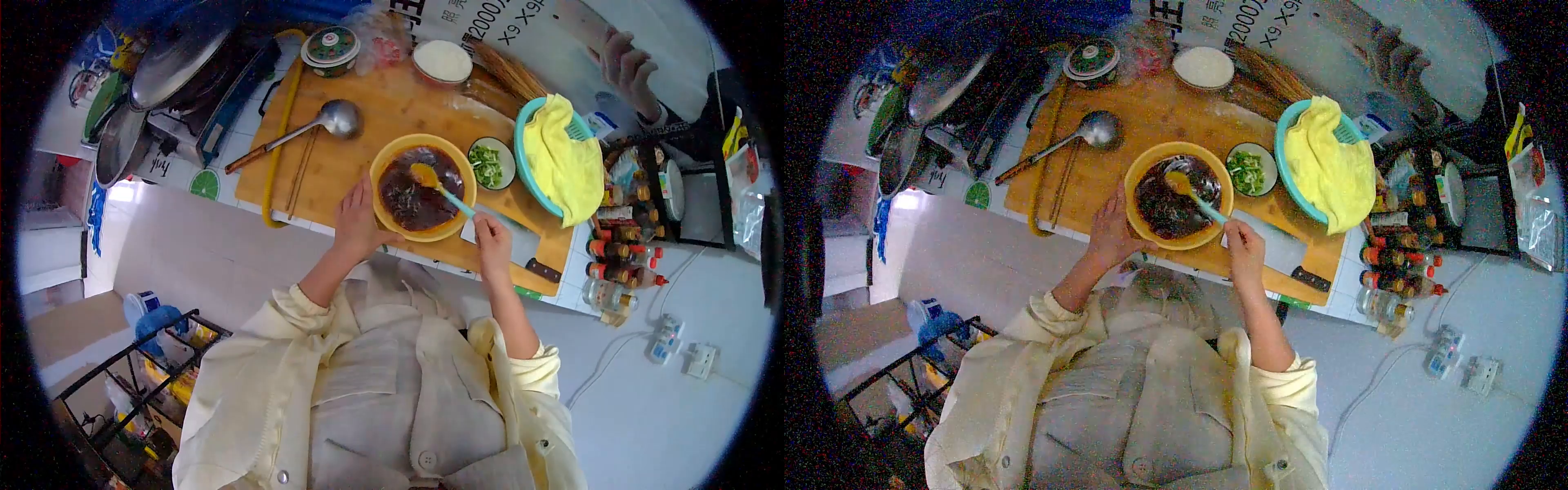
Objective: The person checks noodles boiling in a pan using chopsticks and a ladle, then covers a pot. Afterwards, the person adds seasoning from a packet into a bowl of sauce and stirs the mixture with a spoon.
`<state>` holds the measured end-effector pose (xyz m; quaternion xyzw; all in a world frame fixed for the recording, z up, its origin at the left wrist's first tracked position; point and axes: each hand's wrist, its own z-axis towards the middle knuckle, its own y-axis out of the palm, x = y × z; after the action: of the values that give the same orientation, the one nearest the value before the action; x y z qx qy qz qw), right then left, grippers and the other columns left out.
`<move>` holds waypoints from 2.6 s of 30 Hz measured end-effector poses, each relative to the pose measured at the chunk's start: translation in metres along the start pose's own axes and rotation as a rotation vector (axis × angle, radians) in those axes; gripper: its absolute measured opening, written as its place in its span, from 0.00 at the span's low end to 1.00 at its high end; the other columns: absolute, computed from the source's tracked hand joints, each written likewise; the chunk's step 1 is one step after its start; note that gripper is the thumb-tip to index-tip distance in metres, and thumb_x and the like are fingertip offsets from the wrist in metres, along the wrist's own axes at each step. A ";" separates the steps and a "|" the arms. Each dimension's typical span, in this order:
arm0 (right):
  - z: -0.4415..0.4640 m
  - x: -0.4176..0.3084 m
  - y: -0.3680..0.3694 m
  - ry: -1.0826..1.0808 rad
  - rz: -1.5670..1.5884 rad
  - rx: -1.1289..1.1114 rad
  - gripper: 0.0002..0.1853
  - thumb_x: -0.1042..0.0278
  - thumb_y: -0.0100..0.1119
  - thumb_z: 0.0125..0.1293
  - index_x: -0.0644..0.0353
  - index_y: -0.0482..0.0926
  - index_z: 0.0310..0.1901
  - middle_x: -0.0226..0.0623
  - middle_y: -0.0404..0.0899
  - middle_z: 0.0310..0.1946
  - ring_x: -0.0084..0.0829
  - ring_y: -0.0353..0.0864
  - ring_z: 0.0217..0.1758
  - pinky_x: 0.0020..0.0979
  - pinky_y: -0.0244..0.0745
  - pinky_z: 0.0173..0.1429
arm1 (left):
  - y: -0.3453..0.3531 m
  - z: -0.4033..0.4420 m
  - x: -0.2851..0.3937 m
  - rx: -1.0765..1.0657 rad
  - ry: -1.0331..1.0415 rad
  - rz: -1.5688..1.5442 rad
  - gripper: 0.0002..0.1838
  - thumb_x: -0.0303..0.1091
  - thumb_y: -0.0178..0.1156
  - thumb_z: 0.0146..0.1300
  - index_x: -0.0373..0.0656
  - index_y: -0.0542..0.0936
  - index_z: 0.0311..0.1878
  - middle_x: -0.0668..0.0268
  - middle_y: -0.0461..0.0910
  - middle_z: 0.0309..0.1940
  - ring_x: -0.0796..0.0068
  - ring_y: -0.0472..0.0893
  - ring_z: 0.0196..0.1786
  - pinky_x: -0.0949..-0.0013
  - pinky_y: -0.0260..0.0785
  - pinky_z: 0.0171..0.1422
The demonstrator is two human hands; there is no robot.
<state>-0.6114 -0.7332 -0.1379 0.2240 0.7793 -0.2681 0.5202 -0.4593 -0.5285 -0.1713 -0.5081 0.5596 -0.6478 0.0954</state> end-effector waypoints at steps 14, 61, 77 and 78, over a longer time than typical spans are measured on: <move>0.005 -0.012 0.000 -0.642 -0.857 0.013 0.12 0.75 0.56 0.62 0.56 0.81 0.47 0.41 0.68 0.26 0.40 0.73 0.28 0.36 0.68 0.33 | -0.001 -0.004 0.004 0.089 -0.001 0.025 0.69 0.52 0.79 0.27 0.36 0.47 0.71 0.53 0.61 0.66 0.55 0.61 0.69 0.54 0.55 0.69; -0.038 0.003 -0.016 -0.355 -0.670 -0.048 0.11 0.69 0.58 0.61 0.63 0.77 0.44 0.37 0.69 0.19 0.35 0.71 0.22 0.35 0.64 0.27 | -0.003 -0.004 0.007 0.043 -0.023 -0.039 0.70 0.52 0.78 0.28 0.36 0.46 0.72 0.51 0.60 0.66 0.52 0.59 0.69 0.52 0.51 0.70; -0.011 -0.012 -0.001 -0.019 -0.092 0.006 0.12 0.68 0.58 0.65 0.64 0.79 0.46 0.27 0.67 0.19 0.22 0.66 0.20 0.25 0.60 0.25 | -0.001 -0.001 0.002 0.019 -0.011 -0.087 0.69 0.52 0.78 0.29 0.36 0.47 0.72 0.54 0.59 0.67 0.55 0.59 0.70 0.55 0.50 0.71; -0.007 -0.015 0.000 -0.235 -0.306 0.034 0.12 0.69 0.58 0.64 0.61 0.79 0.48 0.32 0.69 0.21 0.27 0.69 0.22 0.28 0.64 0.27 | 0.001 -0.001 0.001 0.030 -0.007 -0.065 0.69 0.51 0.78 0.28 0.36 0.47 0.72 0.53 0.59 0.67 0.56 0.58 0.70 0.56 0.50 0.71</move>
<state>-0.6110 -0.7293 -0.1214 0.0790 0.7336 -0.3816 0.5567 -0.4608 -0.5290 -0.1711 -0.5269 0.5326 -0.6570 0.0837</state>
